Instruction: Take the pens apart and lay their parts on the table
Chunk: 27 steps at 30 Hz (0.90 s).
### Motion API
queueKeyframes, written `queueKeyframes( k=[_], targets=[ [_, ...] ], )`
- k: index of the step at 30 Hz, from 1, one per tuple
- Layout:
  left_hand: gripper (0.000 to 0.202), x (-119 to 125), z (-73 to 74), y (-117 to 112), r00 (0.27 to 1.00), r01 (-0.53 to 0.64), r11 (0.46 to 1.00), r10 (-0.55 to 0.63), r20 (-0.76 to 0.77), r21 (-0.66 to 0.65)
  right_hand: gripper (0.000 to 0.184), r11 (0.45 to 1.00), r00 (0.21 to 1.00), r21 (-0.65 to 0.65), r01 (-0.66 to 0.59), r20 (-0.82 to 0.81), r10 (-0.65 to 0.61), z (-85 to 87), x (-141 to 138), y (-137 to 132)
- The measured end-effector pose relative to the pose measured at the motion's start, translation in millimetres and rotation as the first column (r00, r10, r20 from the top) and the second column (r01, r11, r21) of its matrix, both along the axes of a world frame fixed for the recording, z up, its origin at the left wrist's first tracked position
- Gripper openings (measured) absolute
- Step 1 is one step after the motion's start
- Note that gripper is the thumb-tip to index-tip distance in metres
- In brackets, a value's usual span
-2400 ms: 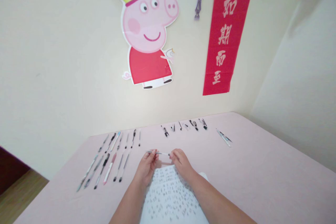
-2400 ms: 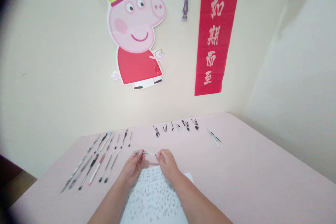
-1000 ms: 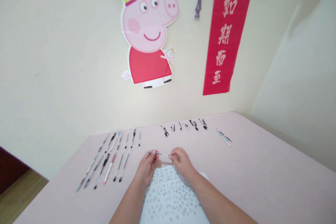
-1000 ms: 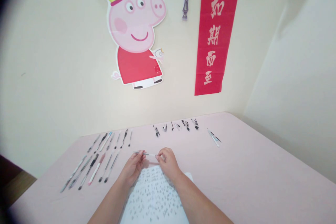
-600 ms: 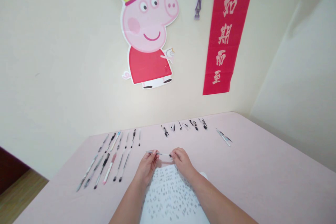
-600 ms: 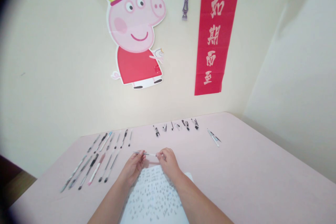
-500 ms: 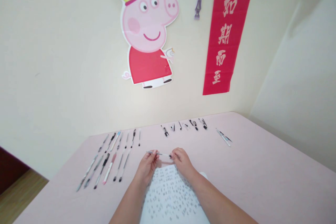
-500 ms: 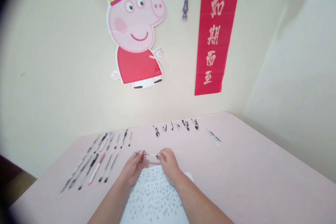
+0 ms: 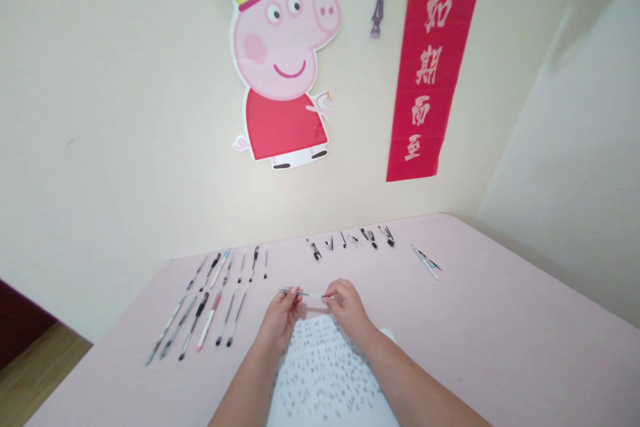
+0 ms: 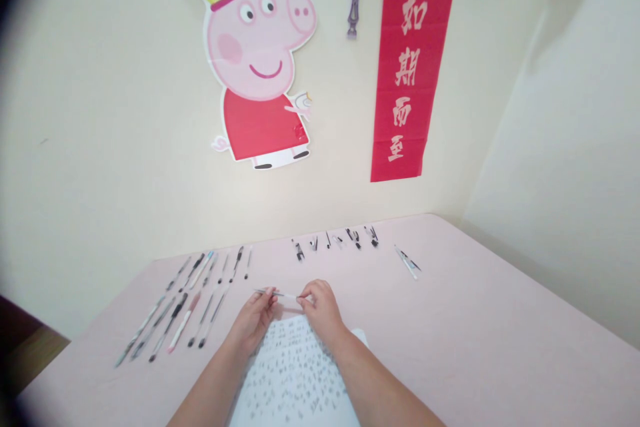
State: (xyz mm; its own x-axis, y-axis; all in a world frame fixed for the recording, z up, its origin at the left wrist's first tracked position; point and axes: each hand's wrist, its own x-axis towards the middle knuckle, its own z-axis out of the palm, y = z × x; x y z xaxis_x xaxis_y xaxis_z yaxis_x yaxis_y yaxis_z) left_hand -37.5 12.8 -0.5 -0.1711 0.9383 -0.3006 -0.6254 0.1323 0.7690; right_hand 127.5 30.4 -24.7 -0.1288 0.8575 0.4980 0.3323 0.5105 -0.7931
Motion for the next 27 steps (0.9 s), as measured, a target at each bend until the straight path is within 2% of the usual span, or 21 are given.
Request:
queueKeyframes(
  k=[6, 12, 20, 27],
  targets=[
    [0.012, -1.8, -2.5, 1.0, 1.0, -0.001, 1.0, 0.001, -0.003, 0.009, 0.004, 1.0, 0.999, -0.01, 0.03, 0.024, -0.029, -0.4, 1.4, -0.2],
    [0.009, -1.4, 0.7, -0.8, 1.0, 0.023, 0.999, -0.024, 0.006, 0.025, 0.032, 1.0, 0.995, 0.001, -0.017, 0.097, 0.017, -5.5, 1.2, 2.4],
    [0.01, -3.4, -3.7, 0.7, 1.0, 0.027, 0.999, -0.027, 0.003, 0.024, 0.01, 0.999, 0.998, 0.028, -0.033, 0.057, 0.031, -2.2, 0.2, 0.0],
    [0.013, -1.7, -3.0, 1.5, 1.0, 0.003, 1.0, -0.003, 0.01, 0.002, 0.007, 0.999, 1.0, 0.044, -0.01, 0.002, 0.01, -2.1, 0.6, 0.7]
  ],
)
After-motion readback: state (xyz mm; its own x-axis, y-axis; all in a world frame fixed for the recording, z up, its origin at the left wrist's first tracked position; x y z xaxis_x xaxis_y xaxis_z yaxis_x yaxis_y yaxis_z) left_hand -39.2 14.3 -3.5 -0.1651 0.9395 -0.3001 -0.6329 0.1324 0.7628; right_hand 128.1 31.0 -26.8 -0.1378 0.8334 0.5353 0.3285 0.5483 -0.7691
